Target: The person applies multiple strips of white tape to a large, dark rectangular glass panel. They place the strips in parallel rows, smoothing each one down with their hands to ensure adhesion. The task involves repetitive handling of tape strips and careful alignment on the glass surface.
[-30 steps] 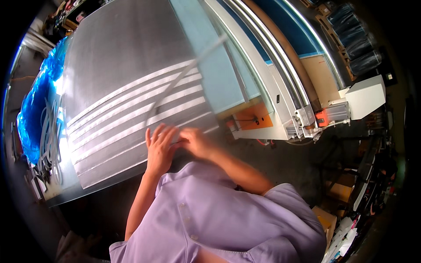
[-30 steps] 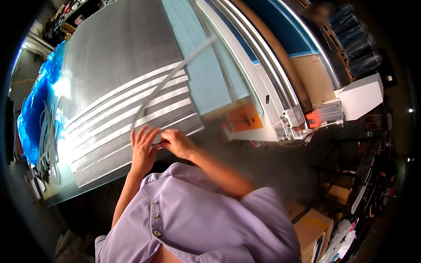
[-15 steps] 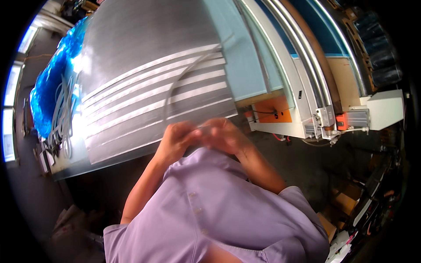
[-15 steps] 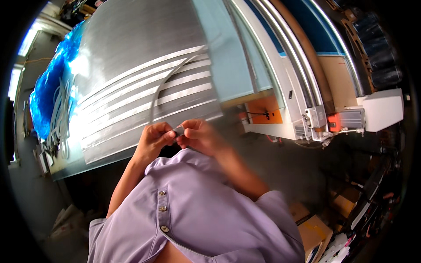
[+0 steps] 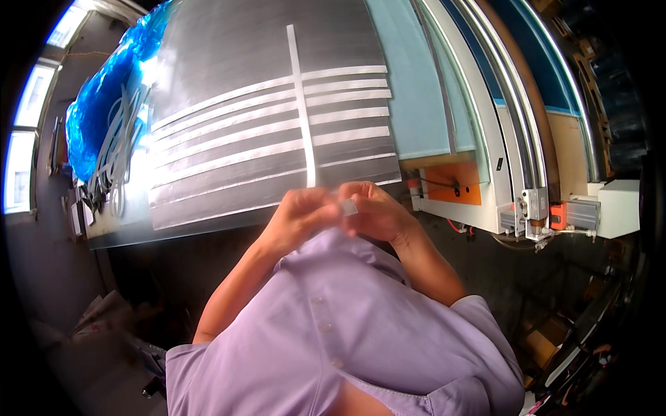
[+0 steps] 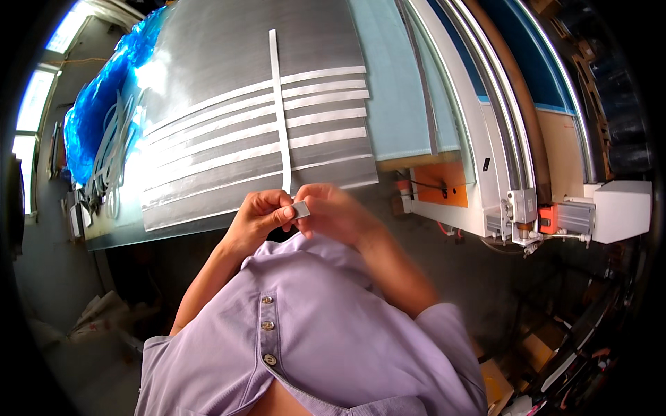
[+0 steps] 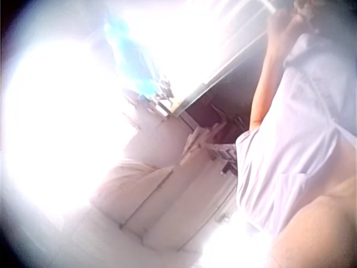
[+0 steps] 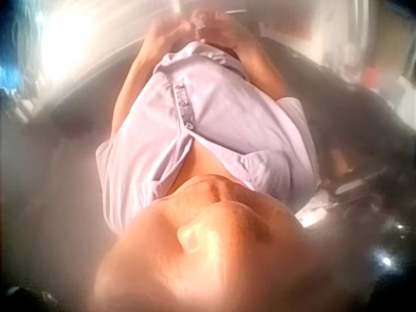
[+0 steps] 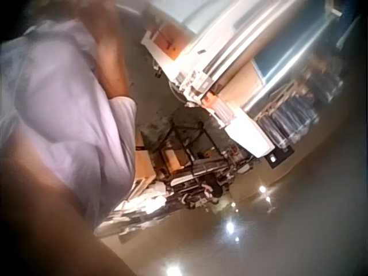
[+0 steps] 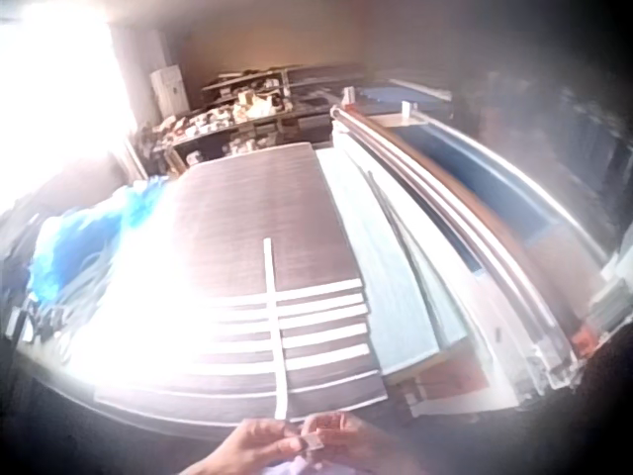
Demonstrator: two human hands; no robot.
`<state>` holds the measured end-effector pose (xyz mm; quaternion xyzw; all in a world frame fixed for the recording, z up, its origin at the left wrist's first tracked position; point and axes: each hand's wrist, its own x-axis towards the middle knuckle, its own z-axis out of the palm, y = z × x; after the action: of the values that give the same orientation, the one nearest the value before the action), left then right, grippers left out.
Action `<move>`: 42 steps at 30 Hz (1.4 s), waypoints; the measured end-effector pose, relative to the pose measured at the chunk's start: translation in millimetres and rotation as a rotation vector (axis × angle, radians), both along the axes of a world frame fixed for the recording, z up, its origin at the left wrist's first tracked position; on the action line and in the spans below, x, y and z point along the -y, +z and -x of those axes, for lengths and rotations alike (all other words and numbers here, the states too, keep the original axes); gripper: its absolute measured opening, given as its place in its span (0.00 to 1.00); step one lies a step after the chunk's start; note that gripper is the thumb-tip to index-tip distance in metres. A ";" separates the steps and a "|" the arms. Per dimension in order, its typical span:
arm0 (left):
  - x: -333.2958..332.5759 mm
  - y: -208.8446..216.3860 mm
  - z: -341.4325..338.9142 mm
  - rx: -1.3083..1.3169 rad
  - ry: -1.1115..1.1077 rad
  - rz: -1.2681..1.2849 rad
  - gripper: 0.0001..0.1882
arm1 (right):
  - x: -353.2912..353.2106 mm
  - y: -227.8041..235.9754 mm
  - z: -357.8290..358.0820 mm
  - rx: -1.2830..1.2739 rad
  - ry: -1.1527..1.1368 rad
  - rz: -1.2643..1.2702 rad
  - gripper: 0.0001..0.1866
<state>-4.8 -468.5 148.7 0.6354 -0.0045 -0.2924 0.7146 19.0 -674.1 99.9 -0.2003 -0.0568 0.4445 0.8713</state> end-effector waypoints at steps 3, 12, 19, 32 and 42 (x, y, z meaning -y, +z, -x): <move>-3.7 3.7 3.5 0.000 0.044 0.043 0.15 | -6.2 -1.1 -3.6 0.035 0.049 0.040 0.21; -33.5 9.0 5.9 -0.039 0.142 0.105 0.15 | -37.1 16.6 -15.8 0.030 0.122 0.142 0.17; -81.8 -1.0 2.2 -0.052 0.079 0.031 0.15 | -52.3 15.1 -35.3 0.228 -0.089 0.300 0.11; -120.8 45.4 -81.9 0.461 0.317 0.148 0.13 | -232.2 -168.5 -14.9 0.756 -0.214 0.991 0.22; -175.1 47.3 -97.6 0.724 0.451 -0.122 0.09 | -229.6 60.2 -102.2 0.862 -0.686 0.513 0.31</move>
<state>92.8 -293.4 196.0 0.7232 -0.0985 0.1133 0.6741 121.1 -444.5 160.1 -0.5728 -0.2279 0.0166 0.7872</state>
